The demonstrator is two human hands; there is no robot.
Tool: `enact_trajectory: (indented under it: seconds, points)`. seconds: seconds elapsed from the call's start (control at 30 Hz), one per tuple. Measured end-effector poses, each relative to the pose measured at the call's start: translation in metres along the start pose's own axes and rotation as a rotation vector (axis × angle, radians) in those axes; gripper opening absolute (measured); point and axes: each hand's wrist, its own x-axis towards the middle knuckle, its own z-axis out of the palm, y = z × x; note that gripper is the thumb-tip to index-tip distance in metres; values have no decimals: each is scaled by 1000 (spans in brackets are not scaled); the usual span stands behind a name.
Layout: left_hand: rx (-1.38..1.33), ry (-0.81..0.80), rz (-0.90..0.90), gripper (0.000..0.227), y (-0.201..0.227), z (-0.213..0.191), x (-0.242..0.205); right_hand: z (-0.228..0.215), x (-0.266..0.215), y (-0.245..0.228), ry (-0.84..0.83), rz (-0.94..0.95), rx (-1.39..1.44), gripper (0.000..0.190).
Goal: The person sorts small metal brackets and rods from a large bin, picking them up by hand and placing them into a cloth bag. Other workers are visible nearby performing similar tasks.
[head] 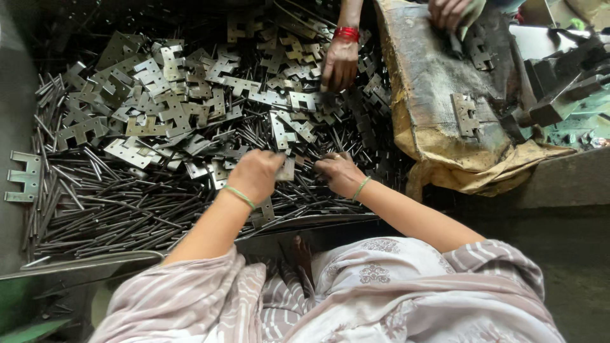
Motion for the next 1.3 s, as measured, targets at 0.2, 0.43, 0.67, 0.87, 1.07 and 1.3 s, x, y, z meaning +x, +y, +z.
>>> enact_trajectory:
  seconds: [0.2,0.43,0.67,0.87,1.07,1.3]
  points:
    - [214,35,130,10,-18,40,-13,-29,-8,35,346,417,1080,26]
    - [-1264,578,-192,7,-46,25,-25,-82,-27,25,336,197,2006,48]
    - [-2446,606,-675,25,-1,9,-12,-83,12,-54,94,358,1574,70]
    - [-2443,482,-712,56,44,36,-4,-46,10,-102,130,-224,501,76]
    - [-1794,183,-610,74,47,17,-13,-65,3,-84,102,93,958,70]
    - [99,-304,101,45,17,-5,-57,-138,-41,20,653,496,1711,41]
